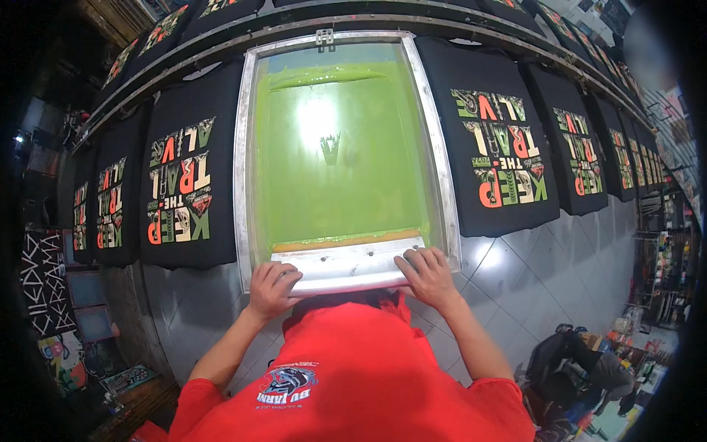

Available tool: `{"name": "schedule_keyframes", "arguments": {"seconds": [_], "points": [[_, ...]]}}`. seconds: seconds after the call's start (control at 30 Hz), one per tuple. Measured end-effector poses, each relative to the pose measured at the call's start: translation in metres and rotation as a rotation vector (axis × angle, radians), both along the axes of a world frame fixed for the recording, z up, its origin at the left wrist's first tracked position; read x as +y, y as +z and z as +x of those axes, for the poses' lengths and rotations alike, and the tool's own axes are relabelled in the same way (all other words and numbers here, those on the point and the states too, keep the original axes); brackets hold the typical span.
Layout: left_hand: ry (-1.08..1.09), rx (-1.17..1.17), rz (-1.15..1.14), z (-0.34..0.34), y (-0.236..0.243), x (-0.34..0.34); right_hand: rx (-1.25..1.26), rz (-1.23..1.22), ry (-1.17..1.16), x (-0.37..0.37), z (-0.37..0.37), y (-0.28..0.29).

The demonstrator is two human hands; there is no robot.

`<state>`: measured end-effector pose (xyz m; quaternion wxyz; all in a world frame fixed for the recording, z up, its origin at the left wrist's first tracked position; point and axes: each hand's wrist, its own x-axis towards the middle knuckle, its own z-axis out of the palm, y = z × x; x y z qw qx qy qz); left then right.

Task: The person performs screen printing by spreading green ink across a mesh screen with a squeegee over multiple black t-shirts lined up on a production rack.

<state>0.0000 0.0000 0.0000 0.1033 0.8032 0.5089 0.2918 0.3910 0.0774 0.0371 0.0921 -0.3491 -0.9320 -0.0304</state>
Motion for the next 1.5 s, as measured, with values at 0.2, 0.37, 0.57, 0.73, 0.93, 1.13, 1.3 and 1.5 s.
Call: {"name": "schedule_keyframes", "arguments": {"seconds": [0.2, 0.37, 0.57, 0.73, 0.93, 1.13, 1.3, 1.5], "points": [[0.328, -0.211, -0.095, 0.0, 0.026, -0.031, 0.213, -0.195, -0.216, -0.022, 0.003, 0.037], [1.129, -0.383, -0.475, -0.021, 0.018, -0.043, 0.449, -0.219, -1.049, -0.007, 0.029, 0.013], [1.124, -0.545, -0.709, -0.026, -0.015, -0.021, 0.443, -0.738, -1.214, 0.03, 0.039, 0.005], [1.074, -0.535, -0.815, -0.056, 0.02, 0.005, 0.564, -0.713, -1.086, 0.055, 0.039, 0.026], [1.063, -0.706, -0.686, -0.049, 0.016, 0.049, 0.847, -0.693, -1.081, 0.106, 0.023, 0.026], [1.168, -0.606, -0.578, -0.046, 0.016, 0.019, 0.882, -0.532, -1.143, 0.083, 0.014, 0.006], [1.224, -0.747, -0.53, -0.105, 0.013, -0.022, 0.973, -0.573, -1.121, 0.057, -0.054, 0.012], [1.205, -0.719, -0.499, -0.246, 0.002, -0.072, 1.0, -0.628, -1.032, 0.015, -0.2, -0.009]]}}
